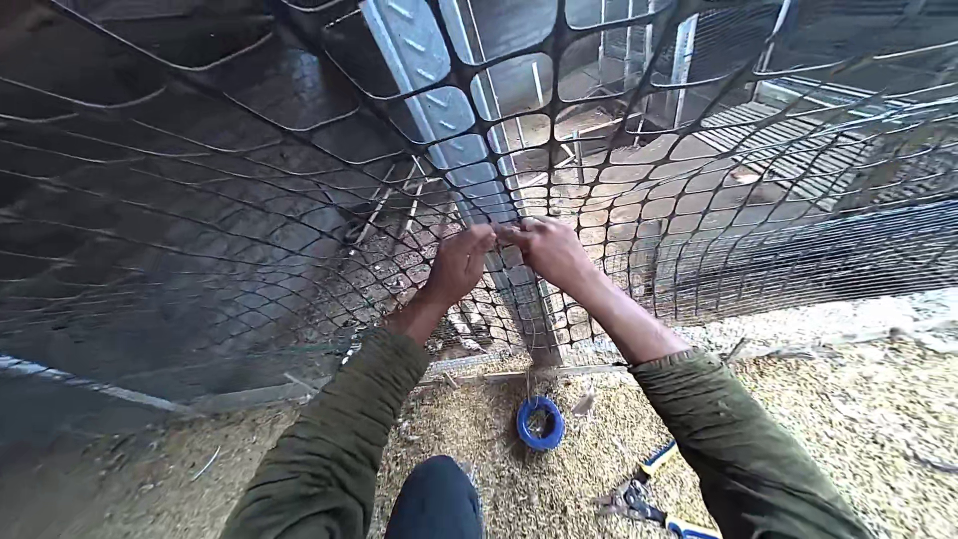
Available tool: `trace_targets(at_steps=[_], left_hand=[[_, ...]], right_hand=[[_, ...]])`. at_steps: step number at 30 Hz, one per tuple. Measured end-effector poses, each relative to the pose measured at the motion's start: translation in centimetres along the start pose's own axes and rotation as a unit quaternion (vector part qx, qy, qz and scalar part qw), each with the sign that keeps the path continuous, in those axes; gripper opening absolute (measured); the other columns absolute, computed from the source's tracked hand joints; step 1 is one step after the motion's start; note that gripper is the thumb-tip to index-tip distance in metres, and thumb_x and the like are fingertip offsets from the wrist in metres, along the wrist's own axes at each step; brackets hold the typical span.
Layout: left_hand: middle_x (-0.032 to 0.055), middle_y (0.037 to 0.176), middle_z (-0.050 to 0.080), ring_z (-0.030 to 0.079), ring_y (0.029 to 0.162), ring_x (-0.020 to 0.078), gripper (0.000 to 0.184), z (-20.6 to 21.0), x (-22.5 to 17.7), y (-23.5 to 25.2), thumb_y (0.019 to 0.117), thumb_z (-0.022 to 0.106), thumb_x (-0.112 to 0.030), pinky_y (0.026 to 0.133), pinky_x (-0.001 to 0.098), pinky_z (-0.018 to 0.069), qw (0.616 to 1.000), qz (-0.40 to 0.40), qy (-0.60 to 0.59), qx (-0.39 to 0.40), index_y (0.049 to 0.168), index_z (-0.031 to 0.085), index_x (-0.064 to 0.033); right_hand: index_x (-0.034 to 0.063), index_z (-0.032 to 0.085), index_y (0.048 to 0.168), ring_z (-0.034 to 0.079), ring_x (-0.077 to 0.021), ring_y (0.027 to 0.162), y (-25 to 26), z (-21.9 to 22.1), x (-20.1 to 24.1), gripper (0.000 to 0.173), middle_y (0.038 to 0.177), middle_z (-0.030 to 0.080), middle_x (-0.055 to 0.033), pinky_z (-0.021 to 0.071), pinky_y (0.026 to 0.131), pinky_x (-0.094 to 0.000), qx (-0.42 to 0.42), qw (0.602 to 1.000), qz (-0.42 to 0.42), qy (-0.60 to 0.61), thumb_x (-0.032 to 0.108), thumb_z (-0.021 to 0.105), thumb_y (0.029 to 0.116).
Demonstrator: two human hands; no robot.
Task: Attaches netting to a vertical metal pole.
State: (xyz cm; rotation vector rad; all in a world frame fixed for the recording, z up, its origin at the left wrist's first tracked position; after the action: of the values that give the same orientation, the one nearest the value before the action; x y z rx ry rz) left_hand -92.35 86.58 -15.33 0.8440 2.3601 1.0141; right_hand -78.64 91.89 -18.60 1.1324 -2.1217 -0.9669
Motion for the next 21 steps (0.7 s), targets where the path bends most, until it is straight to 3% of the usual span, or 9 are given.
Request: trace_targets(at_steps=[3,6,9,11,14,18,21], left_hand=[[0.0164,0.090,0.070,0.067,0.077,0.0145,0.025,0.6,-0.6,1.2,0.1059,0.049,-0.009,0.075,0.0288,0.0565,0.999,-0.026,0.005,-0.038,0.108,0.067,0.0084],[0.0206,0.098,0.074,0.073,0.088,0.0239,0.027,0.9,-0.2,1.7,0.1053,0.051,-0.010,0.083,0.0376,0.0586,0.999,-0.019,0.047,-0.007,0.109,0.070,0.0085],[0.0202,0.096,0.073,0.073,0.089,0.0286,0.027,1.0,-0.5,2.6,0.1053,0.054,-0.014,0.083,0.0422,0.0587,0.996,-0.005,0.088,0.026,0.107,0.072,0.0056],[0.0198,0.090,0.068,0.068,0.081,0.0320,0.026,1.4,-0.7,2.8,0.1049,0.055,-0.015,0.076,0.0449,0.0569,0.993,0.004,0.108,0.056,0.107,0.073,0.0040],[0.0211,0.091,0.064,0.065,0.077,0.0330,0.024,1.7,-0.9,2.9,0.1033,0.056,-0.011,0.072,0.0443,0.0575,0.987,0.030,0.132,0.083,0.111,0.073,0.0040],[0.0247,0.101,0.060,0.063,0.082,0.0359,0.036,2.2,-0.9,2.1,0.0951,0.058,0.001,0.073,0.0457,0.0569,0.972,0.070,0.166,0.152,0.130,0.064,0.0081],[0.0256,0.107,0.060,0.064,0.089,0.0370,0.050,2.1,-1.0,2.2,0.0897,0.059,-0.003,0.078,0.0468,0.0573,0.965,0.082,0.175,0.179,0.138,0.057,0.0096]], right_hand=[[0.0132,0.074,0.128,0.070,-0.0383,0.086,-0.4,-1.1,-0.7,0.047,0.091,0.071,-0.0185,0.0580,0.079,-0.0529,-0.003,0.999,-0.009,0.038,-0.007,0.069,0.0858],[0.0062,0.076,0.119,0.070,-0.0332,0.077,-1.6,-2.1,-1.1,0.035,0.083,0.070,-0.0157,0.0596,0.073,-0.0488,-0.054,0.994,-0.042,0.083,-0.004,0.062,0.0884],[0.0024,0.077,0.100,0.068,-0.0306,0.076,-3.0,-2.6,0.0,0.022,0.080,0.069,-0.0128,0.0577,0.071,-0.0465,-0.074,0.983,-0.115,0.119,0.004,0.060,0.0873],[0.0033,0.077,0.095,0.066,-0.0256,0.073,-4.0,-2.9,1.1,0.020,0.075,0.066,-0.0096,0.0555,0.069,-0.0407,-0.087,0.974,-0.134,0.162,0.005,0.058,0.0877],[0.0006,0.078,0.101,0.063,-0.0204,0.072,-4.5,-3.9,2.6,0.022,0.076,0.066,-0.0098,0.0547,0.069,-0.0339,-0.115,0.955,-0.124,0.245,0.001,0.059,0.0895],[-0.0031,0.073,0.119,0.065,-0.0172,0.074,-4.1,-4.7,3.2,0.030,0.087,0.070,-0.0138,0.0573,0.069,-0.0319,-0.128,0.937,-0.065,0.320,-0.003,0.057,0.0935],[-0.0048,0.072,0.117,0.066,-0.0156,0.076,-3.9,-5.0,3.4,0.027,0.092,0.072,-0.0140,0.0577,0.072,-0.0313,-0.143,0.925,-0.043,0.349,-0.003,0.056,0.0955]])
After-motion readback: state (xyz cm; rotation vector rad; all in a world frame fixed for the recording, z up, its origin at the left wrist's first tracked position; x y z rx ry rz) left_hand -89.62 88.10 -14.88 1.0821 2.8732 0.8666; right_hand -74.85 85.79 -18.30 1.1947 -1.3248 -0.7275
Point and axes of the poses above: each hand's wrist, its own y-axis towards the middle knuckle, its own z-axis out of the palm, x = y × z, the point moved 6 cm from there along y, towards the middle knuckle
